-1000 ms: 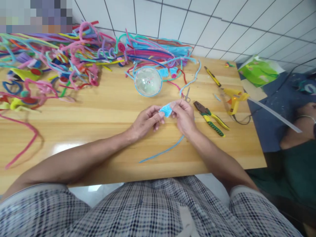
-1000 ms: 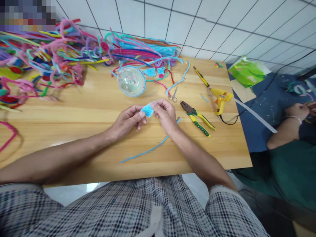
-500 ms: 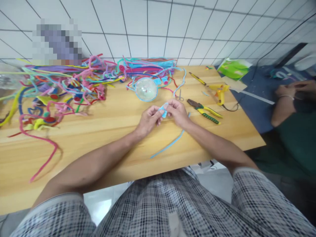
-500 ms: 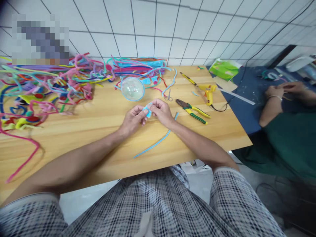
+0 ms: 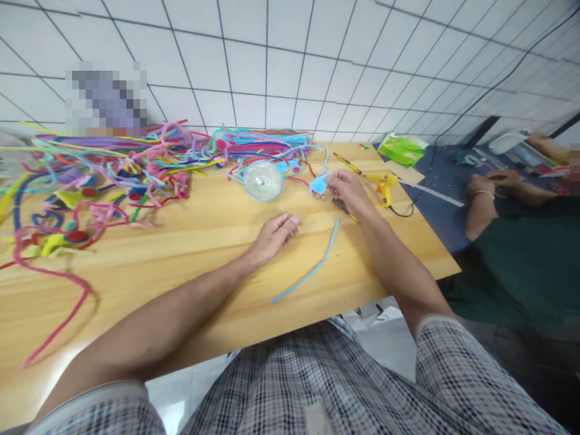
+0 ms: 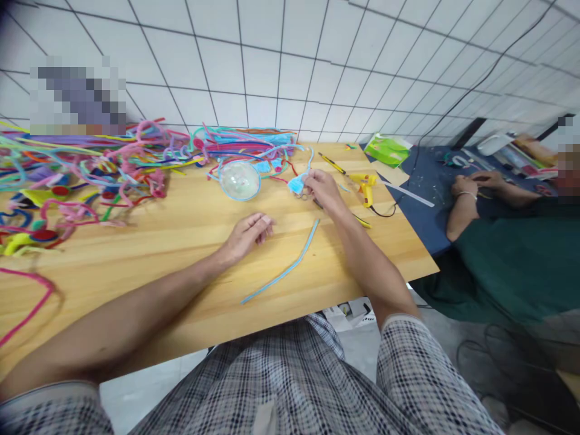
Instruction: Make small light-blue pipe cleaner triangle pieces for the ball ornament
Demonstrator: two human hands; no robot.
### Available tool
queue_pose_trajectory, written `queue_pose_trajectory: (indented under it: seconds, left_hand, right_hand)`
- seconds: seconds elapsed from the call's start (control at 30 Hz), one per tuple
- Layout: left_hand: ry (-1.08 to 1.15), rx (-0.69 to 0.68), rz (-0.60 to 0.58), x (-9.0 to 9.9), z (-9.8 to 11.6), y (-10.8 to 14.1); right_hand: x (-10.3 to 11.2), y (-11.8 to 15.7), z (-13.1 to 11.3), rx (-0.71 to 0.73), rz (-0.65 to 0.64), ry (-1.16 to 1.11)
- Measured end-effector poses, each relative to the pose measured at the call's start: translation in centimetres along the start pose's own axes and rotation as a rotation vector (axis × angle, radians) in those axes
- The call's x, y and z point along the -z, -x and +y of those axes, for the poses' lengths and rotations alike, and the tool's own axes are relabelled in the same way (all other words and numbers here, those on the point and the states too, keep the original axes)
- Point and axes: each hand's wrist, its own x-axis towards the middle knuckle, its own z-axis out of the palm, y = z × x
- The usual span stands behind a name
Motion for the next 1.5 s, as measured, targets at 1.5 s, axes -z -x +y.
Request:
queue_pose_trajectory:
  seconds: [1.5]
  left_hand:
    - [-0.352,-0.107,-0.156,-0.3,1.3,1.2]
  right_hand:
    - [3.5,5.7,-2.0,0.642,-0.309,0.891]
